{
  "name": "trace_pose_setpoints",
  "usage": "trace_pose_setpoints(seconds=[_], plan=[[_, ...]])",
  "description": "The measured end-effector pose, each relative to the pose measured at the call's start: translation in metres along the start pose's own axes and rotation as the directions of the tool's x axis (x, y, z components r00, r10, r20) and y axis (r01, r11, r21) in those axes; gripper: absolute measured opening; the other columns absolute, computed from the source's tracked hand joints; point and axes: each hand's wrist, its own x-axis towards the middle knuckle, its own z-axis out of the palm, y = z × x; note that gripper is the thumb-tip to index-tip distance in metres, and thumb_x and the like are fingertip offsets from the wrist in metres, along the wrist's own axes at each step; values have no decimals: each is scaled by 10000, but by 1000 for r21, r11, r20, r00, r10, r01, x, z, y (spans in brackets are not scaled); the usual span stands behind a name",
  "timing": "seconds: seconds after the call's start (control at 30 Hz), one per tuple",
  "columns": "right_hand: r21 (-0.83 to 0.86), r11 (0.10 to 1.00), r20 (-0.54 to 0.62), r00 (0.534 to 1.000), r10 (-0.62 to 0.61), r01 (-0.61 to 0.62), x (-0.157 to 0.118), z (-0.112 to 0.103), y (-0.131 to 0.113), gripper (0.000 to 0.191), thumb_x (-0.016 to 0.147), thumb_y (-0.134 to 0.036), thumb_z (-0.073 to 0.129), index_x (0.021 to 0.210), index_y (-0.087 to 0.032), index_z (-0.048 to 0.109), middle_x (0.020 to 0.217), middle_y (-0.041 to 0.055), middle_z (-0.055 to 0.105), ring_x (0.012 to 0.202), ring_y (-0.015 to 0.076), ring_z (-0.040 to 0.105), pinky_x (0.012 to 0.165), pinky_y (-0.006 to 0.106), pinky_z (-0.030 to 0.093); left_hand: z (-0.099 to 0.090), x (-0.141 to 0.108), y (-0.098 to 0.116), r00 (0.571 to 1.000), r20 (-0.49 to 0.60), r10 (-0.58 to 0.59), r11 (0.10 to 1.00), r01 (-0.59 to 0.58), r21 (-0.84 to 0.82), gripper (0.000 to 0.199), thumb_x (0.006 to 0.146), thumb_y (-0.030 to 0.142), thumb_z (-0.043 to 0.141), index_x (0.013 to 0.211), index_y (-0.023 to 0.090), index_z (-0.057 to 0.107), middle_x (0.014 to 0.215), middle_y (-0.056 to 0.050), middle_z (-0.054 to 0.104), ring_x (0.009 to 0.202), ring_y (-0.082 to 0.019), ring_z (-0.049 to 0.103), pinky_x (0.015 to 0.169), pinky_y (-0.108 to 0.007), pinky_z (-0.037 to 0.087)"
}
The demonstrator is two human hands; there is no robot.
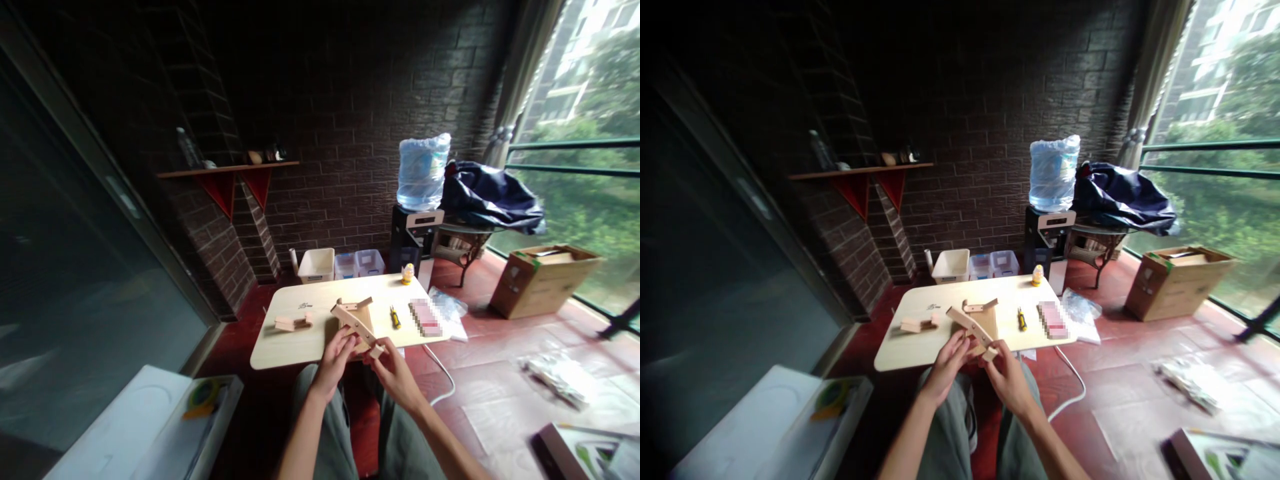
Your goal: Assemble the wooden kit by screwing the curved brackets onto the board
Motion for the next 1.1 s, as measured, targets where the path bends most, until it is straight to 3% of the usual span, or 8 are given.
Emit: trace_pose_setpoints(seconds=[0.17,0.27,0.37,0.5,0.63,0.73,0.9,1.1], plan=[[-190,982,48,999,-7,16,-21,20,-14,171,967,-373,550,1060,-232,580,1001,44,687,898,196,660,812,306,539,10,-19,-3,991,137,5,1000,-7,13,563,816,461,779,1278,172,640,1197,-149,722,1071,-259,709,952,-379,556],[-211,977,135,991,4,25,-30,29,-20,200,969,-365,542,1099,-229,611,981,40,692,865,188,659,778,294,548,8,-25,-2,991,105,79,996,-84,44,481,807,451,785,1174,160,677,1129,-133,738,1029,-241,712,904,-340,563],[-165,986,216,976,8,28,-33,35,-25,308,976,-382,546,1241,-236,606,1097,66,701,940,206,676,838,334,561,3,-28,0,994,15,112,992,-113,55,479,808,471,777,1159,159,684,1097,-122,734,993,-226,713,855,-309,570],[-134,991,136,990,26,-8,-29,32,-25,401,967,-437,584,1321,-250,559,1125,80,699,991,211,671,877,358,555,-7,-28,10,991,-68,114,989,-106,107,509,807,516,761,1170,166,695,980,-88,725,853,-184,703,733,-272,580],[-93,995,28,999,31,-29,-8,21,-24,582,923,-477,654,1422,-256,455,929,31,674,821,180,642,733,307,547,-14,-24,22,999,6,40,978,-40,205,566,763,500,801,1215,172,705,848,-59,705,704,-153,648,529,-209,526],[-63,998,30,999,13,-12,14,10,-26,558,919,-493,652,1390,-234,504,882,17,650,768,169,616,701,302,541,-17,-13,27,998,60,-34,977,20,214,571,722,487,835,1178,161,727,894,-85,722,715,-171,647,478,-211,517],[-170,983,-5,997,72,-72,45,-12,-18,437,956,-563,551,1093,-174,696,802,47,676,678,170,616,627,308,541,-23,18,18,992,72,-103,974,86,209,547,747,499,814,1171,166,720,944,-95,725,791,-194,674,542,-240,541],[-153,978,-131,984,124,-144,61,-27,11,443,927,-579,588,1041,-164,695,906,91,742,755,213,700,700,365,583,-29,37,4,997,64,-49,992,41,116,565,758,438,827,1249,201,679,1290,-126,660,1052,-232,670,849,-287,539]])
